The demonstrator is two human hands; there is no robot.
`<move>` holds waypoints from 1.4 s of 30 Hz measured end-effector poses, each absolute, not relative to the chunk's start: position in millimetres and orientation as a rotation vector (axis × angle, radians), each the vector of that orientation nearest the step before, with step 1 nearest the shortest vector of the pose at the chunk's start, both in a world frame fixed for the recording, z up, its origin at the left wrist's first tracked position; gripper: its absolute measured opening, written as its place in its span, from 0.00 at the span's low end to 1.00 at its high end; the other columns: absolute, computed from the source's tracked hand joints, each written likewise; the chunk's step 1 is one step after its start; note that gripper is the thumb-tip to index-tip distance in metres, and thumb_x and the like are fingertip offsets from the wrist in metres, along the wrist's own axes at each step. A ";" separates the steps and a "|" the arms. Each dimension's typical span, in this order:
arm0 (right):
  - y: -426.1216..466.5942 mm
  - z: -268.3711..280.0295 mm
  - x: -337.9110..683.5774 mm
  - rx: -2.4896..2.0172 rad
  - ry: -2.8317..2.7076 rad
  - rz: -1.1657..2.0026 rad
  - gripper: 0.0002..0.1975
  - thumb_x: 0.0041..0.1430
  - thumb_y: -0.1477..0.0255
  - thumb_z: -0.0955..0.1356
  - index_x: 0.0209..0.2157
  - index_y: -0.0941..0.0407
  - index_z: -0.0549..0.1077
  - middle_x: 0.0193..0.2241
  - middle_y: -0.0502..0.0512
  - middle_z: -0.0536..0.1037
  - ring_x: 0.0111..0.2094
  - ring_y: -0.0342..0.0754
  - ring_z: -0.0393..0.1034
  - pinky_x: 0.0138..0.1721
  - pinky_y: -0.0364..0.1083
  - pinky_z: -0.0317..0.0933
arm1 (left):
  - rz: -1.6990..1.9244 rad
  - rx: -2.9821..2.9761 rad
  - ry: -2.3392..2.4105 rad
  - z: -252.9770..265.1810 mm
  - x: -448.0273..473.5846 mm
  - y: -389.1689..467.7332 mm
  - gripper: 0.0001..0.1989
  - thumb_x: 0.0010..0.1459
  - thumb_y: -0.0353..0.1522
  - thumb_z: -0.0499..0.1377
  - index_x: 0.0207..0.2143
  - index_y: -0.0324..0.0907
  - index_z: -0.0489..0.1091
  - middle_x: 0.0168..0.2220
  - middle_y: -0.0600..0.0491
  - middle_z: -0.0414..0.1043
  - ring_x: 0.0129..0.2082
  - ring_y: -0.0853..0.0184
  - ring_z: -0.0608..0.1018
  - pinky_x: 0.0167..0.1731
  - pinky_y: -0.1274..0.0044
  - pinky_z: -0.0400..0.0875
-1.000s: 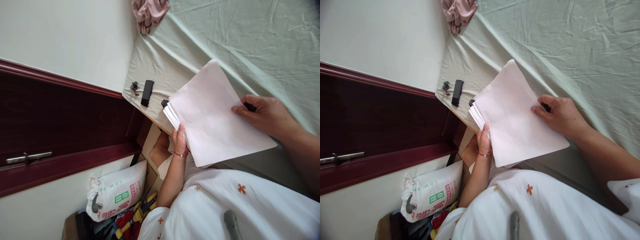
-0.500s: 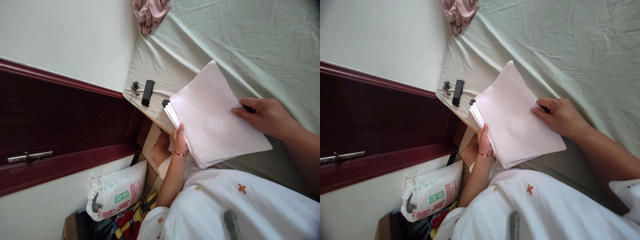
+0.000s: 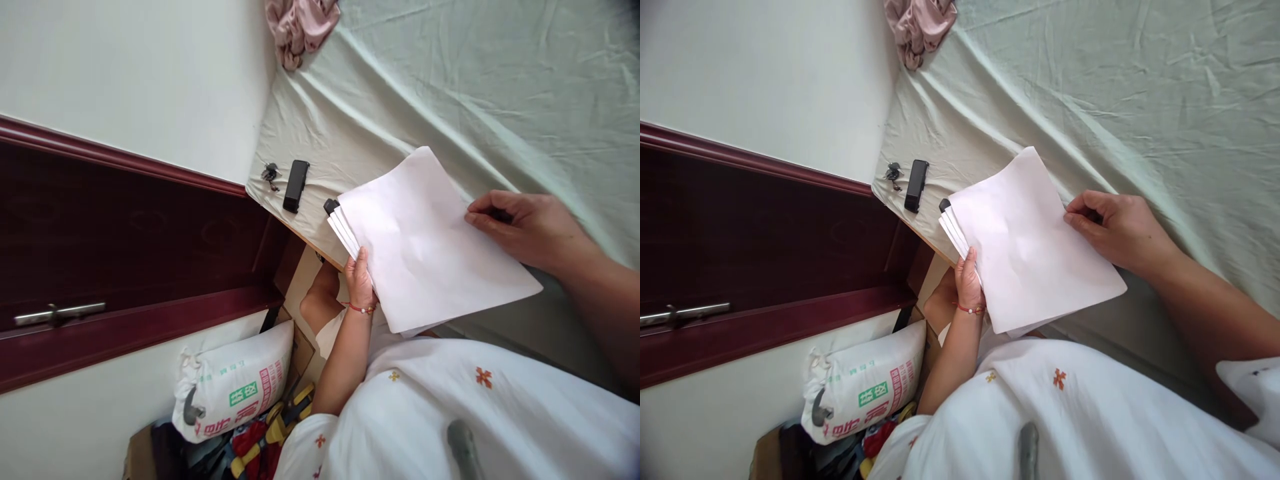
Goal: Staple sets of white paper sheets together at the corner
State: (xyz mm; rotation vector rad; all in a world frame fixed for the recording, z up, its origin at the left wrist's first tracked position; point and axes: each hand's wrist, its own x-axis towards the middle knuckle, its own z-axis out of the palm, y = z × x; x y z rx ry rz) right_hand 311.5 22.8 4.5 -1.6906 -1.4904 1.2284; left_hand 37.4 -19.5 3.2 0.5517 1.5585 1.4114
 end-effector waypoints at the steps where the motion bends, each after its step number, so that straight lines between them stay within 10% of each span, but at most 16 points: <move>1: 22.6 4.9 312.0 -1.683 -1.514 1.236 0.13 0.57 0.57 0.69 0.36 0.51 0.80 0.25 0.48 0.78 0.25 0.44 0.65 0.27 0.45 0.57 | 1.389 0.565 1.561 4.3 37.0 -19.5 0.26 0.45 0.48 0.75 0.41 0.40 0.82 0.43 0.48 0.84 0.49 0.57 0.83 0.54 0.71 0.74; 42: 22.7 2.3 310.5 -1.540 -1.416 1.223 0.13 0.54 0.61 0.73 0.39 0.52 0.79 0.30 0.50 0.78 0.30 0.45 0.70 0.34 0.47 0.63 | 1.305 0.548 1.484 8.9 35.9 -23.5 0.26 0.44 0.40 0.77 0.46 0.42 0.82 0.46 0.47 0.84 0.50 0.57 0.83 0.55 0.68 0.75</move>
